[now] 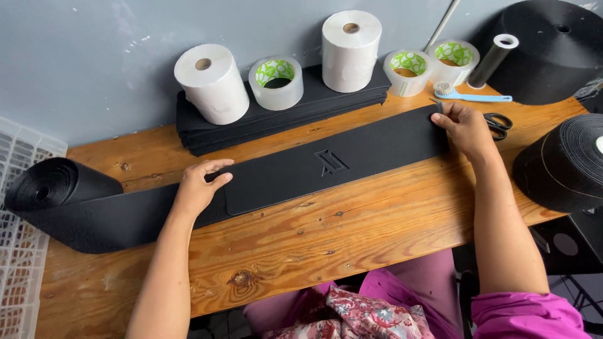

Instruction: Measuring, marking, and cutting a black fabric strap on a wooden workbench using a template and scissors.

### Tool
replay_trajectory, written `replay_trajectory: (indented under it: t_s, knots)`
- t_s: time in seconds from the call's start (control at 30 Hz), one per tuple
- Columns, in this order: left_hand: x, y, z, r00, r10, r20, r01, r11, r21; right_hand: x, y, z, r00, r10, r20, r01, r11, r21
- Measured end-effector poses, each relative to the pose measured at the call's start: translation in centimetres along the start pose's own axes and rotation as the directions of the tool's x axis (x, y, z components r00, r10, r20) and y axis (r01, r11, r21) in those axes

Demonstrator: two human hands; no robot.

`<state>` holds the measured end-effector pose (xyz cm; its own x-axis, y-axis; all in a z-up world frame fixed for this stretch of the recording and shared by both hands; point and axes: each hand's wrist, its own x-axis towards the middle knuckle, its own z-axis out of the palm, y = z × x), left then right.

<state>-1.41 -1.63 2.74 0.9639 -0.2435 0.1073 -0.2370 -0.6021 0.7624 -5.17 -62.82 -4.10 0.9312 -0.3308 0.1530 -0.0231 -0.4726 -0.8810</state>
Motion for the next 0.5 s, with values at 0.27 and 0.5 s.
replay_trajectory:
  t_s: [0.27, 0.5]
  knots:
    - [0.2, -1.2, -0.8, 0.995, -0.085, 0.044, 0.083, 0.996, 0.035, -1.6, -4.8, 0.1, 0.998, 0.01, 0.063, -0.015, 0.996, 0.083]
    - [-0.1, -0.5, -1.6, 0.98, -0.16, 0.114, 0.157, 0.987, 0.035, -1.8, -5.3, -0.2, 0.992, -0.008, 0.129, -0.005, 0.994, 0.106]
